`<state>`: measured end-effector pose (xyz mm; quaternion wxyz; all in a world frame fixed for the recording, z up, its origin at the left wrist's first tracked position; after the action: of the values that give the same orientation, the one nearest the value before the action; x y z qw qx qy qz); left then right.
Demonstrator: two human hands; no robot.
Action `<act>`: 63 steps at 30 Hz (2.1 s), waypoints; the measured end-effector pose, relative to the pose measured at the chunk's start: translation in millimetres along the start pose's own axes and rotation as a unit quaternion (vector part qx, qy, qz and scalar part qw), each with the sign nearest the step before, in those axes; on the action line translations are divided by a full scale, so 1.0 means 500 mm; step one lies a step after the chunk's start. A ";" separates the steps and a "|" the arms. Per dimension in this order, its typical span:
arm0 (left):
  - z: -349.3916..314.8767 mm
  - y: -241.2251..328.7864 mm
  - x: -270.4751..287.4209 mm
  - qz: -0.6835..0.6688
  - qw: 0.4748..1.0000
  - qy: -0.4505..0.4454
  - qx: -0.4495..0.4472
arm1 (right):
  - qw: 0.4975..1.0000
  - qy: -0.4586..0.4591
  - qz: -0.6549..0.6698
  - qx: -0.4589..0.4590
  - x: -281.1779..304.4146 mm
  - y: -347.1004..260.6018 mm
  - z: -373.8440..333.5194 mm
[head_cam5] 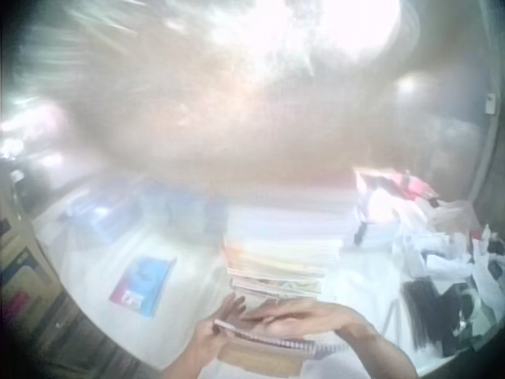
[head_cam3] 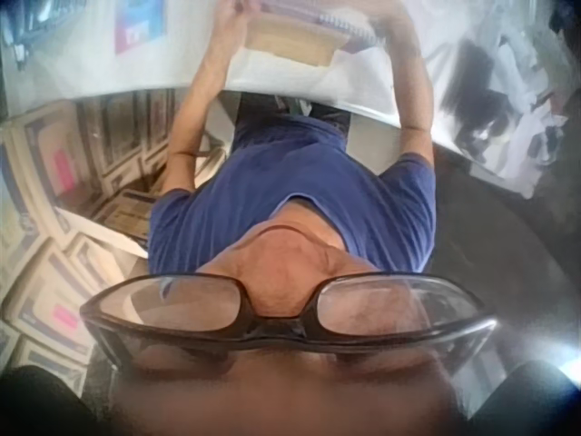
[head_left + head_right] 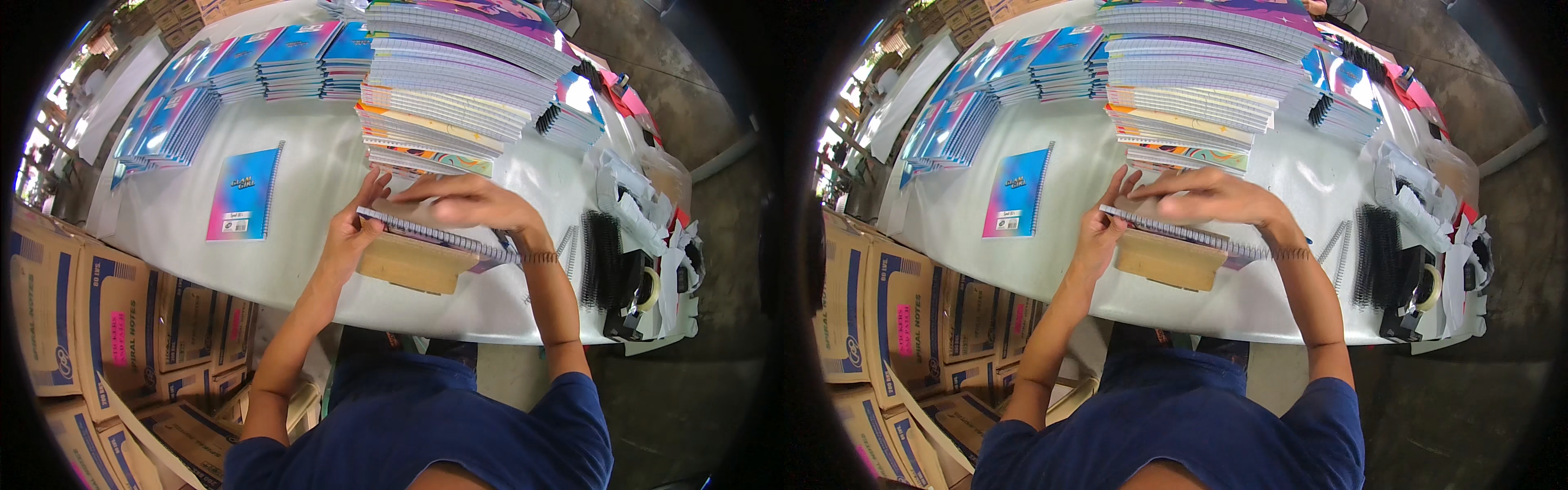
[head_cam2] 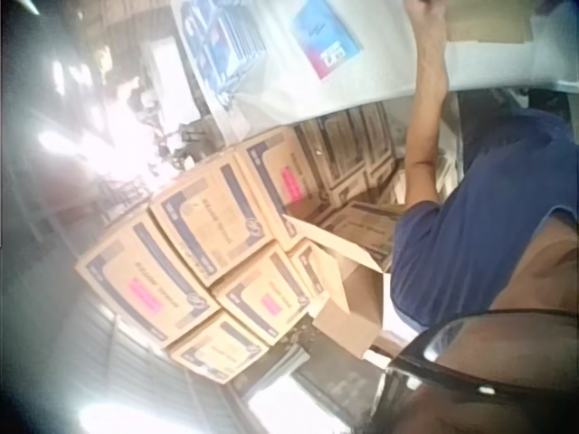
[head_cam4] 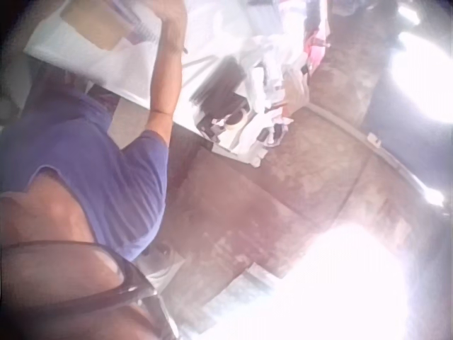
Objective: The person manually inserts a spiral coil into the punched holes of several notebooks, using a pair of pliers to trim and secure the ends of each coil before stacking the finished notebooks on the table.
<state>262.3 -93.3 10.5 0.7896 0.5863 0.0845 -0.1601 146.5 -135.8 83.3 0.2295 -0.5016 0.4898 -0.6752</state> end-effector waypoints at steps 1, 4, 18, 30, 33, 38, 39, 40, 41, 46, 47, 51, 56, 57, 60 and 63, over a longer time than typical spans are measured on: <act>-0.001 -0.001 0.002 -0.006 1.000 0.009 0.002 | 0.999 -0.004 -0.035 -0.008 -0.011 -0.001 0.005; 0.003 0.001 0.002 -0.012 0.999 0.030 0.004 | 0.998 0.000 0.058 0.011 0.018 0.032 0.017; -0.003 0.010 0.017 0.026 0.999 0.031 -0.005 | 0.998 0.013 -0.048 -0.040 0.013 0.023 0.017; 0.042 0.269 -0.057 0.112 0.990 -0.010 -0.079 | 0.663 0.361 -0.630 -0.181 0.193 0.197 -0.390; -0.015 0.367 -0.104 0.184 0.971 -0.051 -0.144 | 0.767 0.353 -0.476 -0.244 0.104 0.205 -0.364; -0.119 0.207 -0.248 0.581 0.769 -0.189 -0.189 | 0.691 0.391 -0.573 -0.202 -0.001 0.213 -0.356; -0.121 0.190 -0.258 0.582 0.775 -0.152 -0.194 | 0.696 0.405 -0.554 -0.211 0.000 0.205 -0.362; -0.121 0.180 -0.261 0.587 0.777 -0.112 -0.198 | 0.693 0.442 -0.519 -0.235 0.008 0.162 -0.366; -0.119 0.174 -0.253 0.591 0.778 -0.069 -0.204 | 0.721 0.472 -0.462 -0.210 0.004 0.115 -0.368; -0.125 0.155 -0.275 0.680 0.694 -0.077 -0.225 | 0.845 0.446 -0.291 -0.047 -0.120 -0.110 -0.363; -0.126 0.152 -0.277 0.688 0.685 -0.081 -0.225 | 0.861 0.426 -0.275 -0.032 -0.143 -0.124 -0.356; -0.124 0.149 -0.287 0.696 0.677 -0.066 -0.231 | 0.850 0.392 -0.350 -0.032 -0.177 -0.142 -0.351; -0.124 0.144 -0.291 0.711 0.661 -0.077 -0.228 | 0.838 0.376 -0.395 -0.026 -0.183 -0.151 -0.349; -0.125 0.142 -0.293 0.715 0.656 -0.083 -0.226 | 0.873 0.366 -0.319 -0.049 -0.181 -0.131 -0.345; -0.129 0.141 -0.286 0.733 0.637 -0.084 -0.226 | 0.948 0.291 -0.040 -0.125 -0.195 -0.066 -0.322; -0.138 0.163 -0.264 0.726 0.641 -0.057 -0.241 | 0.964 0.197 0.113 -0.134 -0.190 -0.057 -0.294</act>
<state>171.2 14.0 105.3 0.7688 0.2378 -0.3783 0.4575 56.1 15.3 63.2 0.1336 -0.3259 0.6652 -0.6584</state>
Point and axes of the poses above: each hand's wrist, its own z-axis towards the middle knuckle, its own x-axis out of the back of the hand, y = z × x, the point moved 10 cm from there along z, towards the middle knuckle, and after that the axes turned 2 degrees about -z, right-handed, at the moved point
